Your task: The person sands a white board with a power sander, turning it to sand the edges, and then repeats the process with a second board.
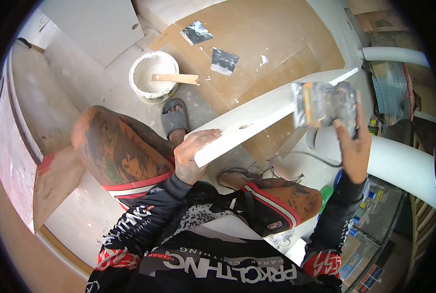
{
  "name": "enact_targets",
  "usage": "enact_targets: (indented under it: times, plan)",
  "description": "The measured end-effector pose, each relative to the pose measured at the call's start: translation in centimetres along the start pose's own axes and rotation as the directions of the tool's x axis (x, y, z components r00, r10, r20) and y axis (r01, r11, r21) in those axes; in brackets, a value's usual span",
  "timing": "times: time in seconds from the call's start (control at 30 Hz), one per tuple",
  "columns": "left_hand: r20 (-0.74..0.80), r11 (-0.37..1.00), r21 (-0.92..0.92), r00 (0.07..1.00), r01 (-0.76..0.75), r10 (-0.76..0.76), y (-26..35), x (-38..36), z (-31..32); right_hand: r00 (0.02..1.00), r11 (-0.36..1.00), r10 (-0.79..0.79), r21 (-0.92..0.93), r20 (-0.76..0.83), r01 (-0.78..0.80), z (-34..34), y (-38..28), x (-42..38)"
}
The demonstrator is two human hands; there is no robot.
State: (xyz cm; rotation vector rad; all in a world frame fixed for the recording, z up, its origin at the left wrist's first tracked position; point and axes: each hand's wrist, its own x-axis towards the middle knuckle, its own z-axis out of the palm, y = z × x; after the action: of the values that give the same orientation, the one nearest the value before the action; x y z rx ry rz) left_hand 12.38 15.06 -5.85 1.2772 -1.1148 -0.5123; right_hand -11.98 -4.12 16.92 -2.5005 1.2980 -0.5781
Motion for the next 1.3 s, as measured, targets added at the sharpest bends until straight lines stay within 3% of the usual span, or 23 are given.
enact_targets:
  times: [0.07,0.2,0.3,0.43,0.5,0.63,0.7,0.8,0.9,1.07,1.3]
  plan:
    - [0.009,1.0,-0.001,1.0,-0.005,0.005,0.1,-0.1,0.0,0.978,0.978,0.208,-0.007,-0.028,-0.208,-1.1,3.4,1.3]
    - [0.013,1.0,-0.025,1.0,0.016,-0.015,0.1,-0.1,0.1,0.948,0.94,0.307,0.181,-0.08,-0.289,-0.9,4.5,2.0]
    - [0.009,1.0,-0.014,1.0,0.018,-0.017,-0.1,-0.2,0.3,0.983,0.983,0.182,0.029,-0.029,-0.181,-0.4,2.4,0.9]
    - [0.014,0.999,-0.018,0.999,0.028,-0.028,0.2,0.1,0.0,0.999,0.997,0.031,0.074,-0.035,-0.029,1.6,-4.1,-1.4]
    - [0.014,0.999,-0.025,0.999,0.037,-0.037,0.5,0.3,0.1,0.988,0.997,-0.067,-0.023,0.139,0.071,1.8,-8.0,-2.7]
    - [0.0,0.998,0.023,0.999,0.053,-0.053,0.1,-0.2,-0.3,0.959,0.988,-0.147,0.076,0.243,0.132,3.1,-11.9,-4.5]
    - [-0.004,0.996,0.016,0.996,0.093,-0.093,-0.1,-0.6,-0.2,0.946,0.95,-0.243,0.248,0.213,0.188,4.0,-13.2,-5.1]
    - [-0.035,0.986,-0.012,0.985,0.168,-0.168,0.3,-1.0,-0.1,0.93,0.957,-0.247,0.218,0.274,0.19,3.7,-14.3,-5.2]
    - [-0.011,0.997,0.011,0.997,0.079,-0.079,0.2,-0.5,-0.2,0.943,0.964,-0.228,0.194,0.243,0.183,3.4,-13.3,-4.8]
    - [-0.033,0.992,-0.042,0.992,0.121,-0.122,0.4,-0.6,0.2,0.944,0.97,-0.234,0.125,0.234,0.209,3.5,-13.3,-4.7]
    - [-0.047,0.993,0.046,0.993,0.111,-0.109,0.5,-0.7,-0.1,0.939,0.964,-0.234,0.188,0.252,0.19,3.9,-14.9,-5.3]
